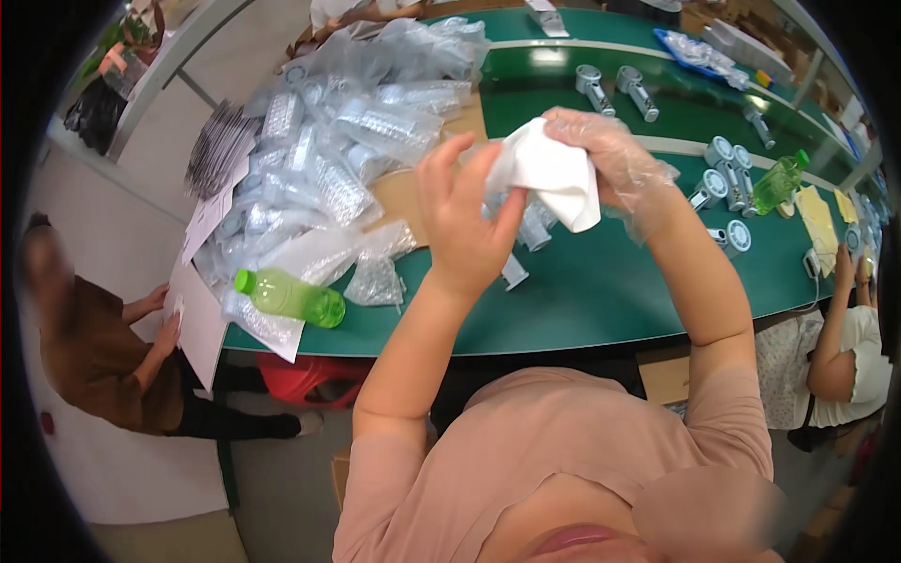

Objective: The person wipes small white electronic devices with a white cloth on a green table. They handle the devices one by one, wiping them thoroughly before placing them back on the table. The person also handles a green bottle and bubble wrap during the process.

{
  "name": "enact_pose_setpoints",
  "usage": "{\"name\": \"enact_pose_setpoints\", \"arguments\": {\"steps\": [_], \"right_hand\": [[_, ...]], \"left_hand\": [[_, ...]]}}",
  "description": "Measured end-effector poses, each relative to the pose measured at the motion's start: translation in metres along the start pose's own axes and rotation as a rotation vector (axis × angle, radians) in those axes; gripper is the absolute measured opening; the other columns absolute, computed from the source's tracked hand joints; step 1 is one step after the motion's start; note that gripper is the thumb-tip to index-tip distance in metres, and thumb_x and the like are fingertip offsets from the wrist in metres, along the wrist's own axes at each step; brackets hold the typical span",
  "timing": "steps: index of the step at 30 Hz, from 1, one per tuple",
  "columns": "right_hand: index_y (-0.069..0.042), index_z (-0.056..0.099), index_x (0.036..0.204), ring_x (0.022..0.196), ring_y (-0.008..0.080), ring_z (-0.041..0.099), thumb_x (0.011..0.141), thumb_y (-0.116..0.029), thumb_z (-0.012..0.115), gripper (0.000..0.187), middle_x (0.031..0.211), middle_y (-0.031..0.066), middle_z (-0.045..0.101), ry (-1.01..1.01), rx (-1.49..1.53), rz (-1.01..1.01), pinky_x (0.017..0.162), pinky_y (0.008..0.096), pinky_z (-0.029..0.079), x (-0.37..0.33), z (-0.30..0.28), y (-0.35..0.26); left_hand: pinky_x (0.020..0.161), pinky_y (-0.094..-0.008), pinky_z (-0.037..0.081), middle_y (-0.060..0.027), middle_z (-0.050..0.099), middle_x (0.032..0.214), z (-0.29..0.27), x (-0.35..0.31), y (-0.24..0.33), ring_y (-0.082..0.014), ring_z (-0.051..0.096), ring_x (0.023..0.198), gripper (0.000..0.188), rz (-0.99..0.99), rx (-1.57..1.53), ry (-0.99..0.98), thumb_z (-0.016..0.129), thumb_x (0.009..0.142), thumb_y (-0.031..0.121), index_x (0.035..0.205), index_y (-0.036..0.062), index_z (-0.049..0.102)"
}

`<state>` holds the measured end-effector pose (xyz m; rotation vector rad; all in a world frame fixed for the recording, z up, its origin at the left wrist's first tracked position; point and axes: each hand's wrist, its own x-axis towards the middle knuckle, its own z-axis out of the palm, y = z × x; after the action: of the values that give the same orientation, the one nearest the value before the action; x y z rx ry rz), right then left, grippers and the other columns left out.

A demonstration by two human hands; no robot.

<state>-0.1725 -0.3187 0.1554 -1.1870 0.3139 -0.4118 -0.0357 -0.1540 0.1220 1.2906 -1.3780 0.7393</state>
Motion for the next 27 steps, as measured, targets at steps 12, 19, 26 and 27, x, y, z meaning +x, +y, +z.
{"name": "enact_pose_setpoints", "arguments": {"steps": [12,19,26,27], "right_hand": [[-0.003,0.068,0.112,0.072,0.0159,0.063,0.101,-0.034,0.058,0.035,0.08,0.0072,0.063,-0.169,-0.956,0.172,0.066,0.035,0.049,-0.015,-0.007,0.043],[-0.004,0.061,0.136,0.123,0.0319,0.057,0.091,-0.03,0.068,0.053,0.13,0.0187,0.062,-0.384,-1.018,-0.26,0.104,0.0411,0.045,-0.057,0.061,0.037],[-0.005,0.044,0.153,0.142,0.039,0.044,0.083,-0.046,0.075,0.087,0.153,0.0245,0.047,-0.591,-0.953,-0.254,0.118,0.0452,0.034,-0.045,0.047,0.035],[-0.004,0.049,0.148,0.134,0.0347,0.049,0.085,-0.042,0.075,0.078,0.145,0.022,0.052,-0.539,-0.921,-0.207,0.113,0.0429,0.039,-0.049,0.055,0.039]], "left_hand": [[0.101,-0.0467,0.055,-0.0206,0.064,0.132,-0.069,-0.055,-0.11,-0.0321,0.065,0.12,0.039,-1.733,-1.22,-0.308,0.048,0.107,0.018,0.137,-0.0067,0.053],[0.108,-0.0446,0.049,-0.016,0.06,0.142,-0.088,-0.074,-0.073,-0.0289,0.06,0.129,0.047,-1.608,-1.388,-0.496,0.046,0.11,0.028,0.144,-0.0046,0.048],[0.095,-0.0349,0.052,-0.0067,0.071,0.12,-0.097,-0.074,-0.052,-0.0173,0.067,0.109,0.035,-1.271,-1.185,-0.737,0.056,0.107,0.029,0.126,0.001,0.066],[0.091,-0.0334,0.053,-0.0052,0.071,0.115,-0.095,-0.069,-0.041,-0.0161,0.067,0.105,0.033,-1.312,-1.181,-0.727,0.057,0.107,0.028,0.123,0.0016,0.066]]}}
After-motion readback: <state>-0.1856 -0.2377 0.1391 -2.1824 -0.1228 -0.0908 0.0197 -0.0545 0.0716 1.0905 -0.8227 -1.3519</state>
